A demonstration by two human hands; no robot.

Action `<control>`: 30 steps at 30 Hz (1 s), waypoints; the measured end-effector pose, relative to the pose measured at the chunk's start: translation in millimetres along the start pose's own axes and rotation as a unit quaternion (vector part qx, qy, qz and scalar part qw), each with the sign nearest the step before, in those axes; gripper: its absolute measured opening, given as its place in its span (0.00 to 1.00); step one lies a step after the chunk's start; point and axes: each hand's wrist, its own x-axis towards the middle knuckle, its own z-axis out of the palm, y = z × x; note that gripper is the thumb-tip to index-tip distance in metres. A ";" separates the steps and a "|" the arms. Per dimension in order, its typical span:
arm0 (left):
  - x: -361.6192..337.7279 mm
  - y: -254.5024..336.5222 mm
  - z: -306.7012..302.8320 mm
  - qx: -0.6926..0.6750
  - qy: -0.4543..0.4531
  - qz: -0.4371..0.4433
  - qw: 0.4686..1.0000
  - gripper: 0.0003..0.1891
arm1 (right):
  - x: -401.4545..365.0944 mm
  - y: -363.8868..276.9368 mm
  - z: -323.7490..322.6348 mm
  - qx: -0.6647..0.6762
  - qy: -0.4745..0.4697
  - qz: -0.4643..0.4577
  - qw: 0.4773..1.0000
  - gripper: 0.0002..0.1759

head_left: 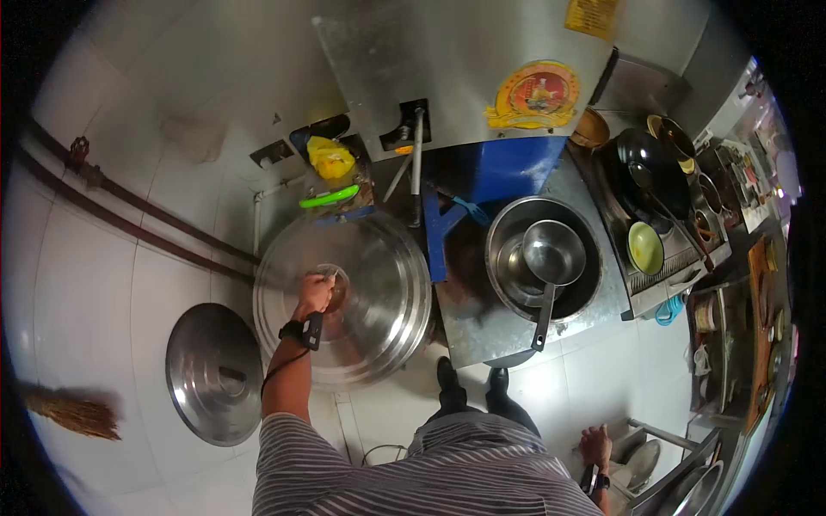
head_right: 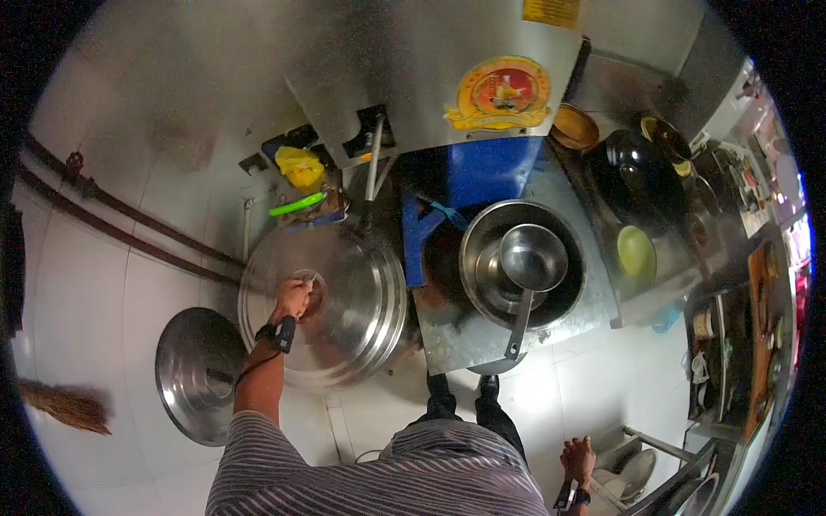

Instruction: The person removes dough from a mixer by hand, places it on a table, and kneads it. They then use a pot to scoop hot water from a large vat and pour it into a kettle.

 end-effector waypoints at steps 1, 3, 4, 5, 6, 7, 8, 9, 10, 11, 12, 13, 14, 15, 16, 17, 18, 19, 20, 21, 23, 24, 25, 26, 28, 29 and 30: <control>1.8 1.5 3.2 0.004 -0.004 0.002 1.000 0.15 | -2.4 -1.3 1.7 0.004 0.004 -0.001 1.000 0.24; 3.1 -6.5 -0.6 0.016 0.053 -0.001 0.998 0.15 | 2.2 -17.7 3.3 -0.071 -0.043 -0.021 0.996 0.24; 5.5 -9.9 -17.4 -0.094 -0.009 -0.049 0.994 0.16 | 7.9 -26.2 8.4 -0.106 -0.070 -0.028 0.991 0.24; -8.1 -0.7 -21.2 -0.087 -0.005 -0.052 0.995 0.16 | 14.4 -33.2 14.6 -0.101 -0.071 -0.022 0.992 0.24; -32.1 17.4 -24.4 0.094 0.064 0.036 0.993 0.16 | 20.6 -39.0 18.2 -0.195 -0.095 -0.073 0.974 0.24; -48.1 28.5 -25.0 0.270 0.128 0.125 0.946 0.16 | 25.4 -44.1 22.1 -0.287 -0.119 -0.126 0.942 0.25; -45.8 21.7 -39.1 0.277 0.128 0.120 0.945 0.16 | 35.7 -43.0 17.5 -0.204 -0.110 -0.073 0.970 0.26; -36.1 6.5 -67.6 0.387 0.142 0.226 0.883 0.16 | 49.7 -34.5 3.2 -0.120 -0.099 -0.018 0.988 0.26; -40.6 7.3 -83.0 0.485 0.150 0.327 0.797 0.15 | 57.8 -30.3 -1.1 -0.036 -0.014 0.030 0.999 0.25; -46.2 6.8 -97.0 0.490 0.150 0.322 0.796 0.15 | 67.6 -28.7 -5.2 -0.087 -0.003 0.004 0.996 0.25; -65.1 21.2 -105.2 0.584 0.164 0.351 0.714 0.15 | 76.0 -28.9 -7.4 -0.074 -0.003 0.008 0.997 0.25; -81.0 35.2 -111.7 0.666 0.175 0.376 0.620 0.14 | 86.3 -28.7 -11.7 -0.061 -0.004 0.010 0.998 0.26; -90.7 45.8 -118.5 0.670 0.175 0.373 0.617 0.14 | 93.3 -36.8 -11.0 -0.059 -0.007 0.013 0.998 0.26; -99.4 55.1 -124.8 0.717 0.167 0.312 0.600 0.15 | 96.3 -48.7 -10.8 -0.075 -0.071 0.012 0.995 0.25; -109.6 65.7 -126.3 0.760 0.158 0.250 0.579 0.15 | 100.8 -53.9 -11.9 -0.091 -0.136 0.009 0.986 0.24; -119.3 74.4 -125.5 0.763 0.159 0.246 0.577 0.15 | 105.7 -54.7 -9.0 -0.088 -0.140 0.012 0.986 0.24; -131.1 84.4 -120.3 0.696 0.228 0.177 0.657 0.16 | 109.8 -53.5 -6.7 -0.141 -0.140 -0.026 0.980 0.24; -145.7 95.5 -112.5 0.615 0.294 0.106 0.724 0.17 | 112.7 -51.0 -5.7 -0.192 -0.139 -0.065 0.969 0.24; -161.5 105.8 -102.1 0.611 0.321 0.124 0.713 0.19 | 115.5 -49.7 -5.1 -0.189 -0.143 -0.063 0.970 0.24; -172.5 116.8 -96.2 0.614 0.324 0.122 0.710 0.19 | 116.7 -50.2 -3.5 -0.152 -0.122 -0.045 0.980 0.24; -186.2 137.3 -87.8 0.618 0.303 0.051 0.724 0.19 | 116.9 -43.0 -5.2 -0.079 -0.078 -0.005 0.994 0.25; -192.5 145.8 -81.8 0.621 0.303 0.050 0.721 0.19 | 123.7 -33.8 -15.8 -0.036 -0.107 0.020 0.993 0.24; -198.6 152.3 -75.6 0.605 0.317 0.052 0.729 0.19 | 124.2 -30.8 -19.3 -0.033 -0.108 0.023 0.993 0.24; -202.2 155.4 -72.5 0.587 0.330 0.054 0.737 0.19 | 125.2 -28.1 -22.4 -0.035 -0.139 0.021 0.989 0.23; -170.8 111.3 -122.5 0.630 0.323 0.173 0.684 0.18 | 119.8 -38.3 -11.3 -0.036 -0.169 0.019 0.985 0.22; -160.9 95.8 -140.7 0.660 0.310 0.288 0.621 0.16 | 107.2 -56.0 4.6 -0.127 -0.182 -0.031 0.975 0.21; -164.1 97.2 -140.3 0.663 0.309 0.286 0.619 0.16 | 97.7 -67.8 18.8 -0.216 -0.193 -0.080 0.954 0.19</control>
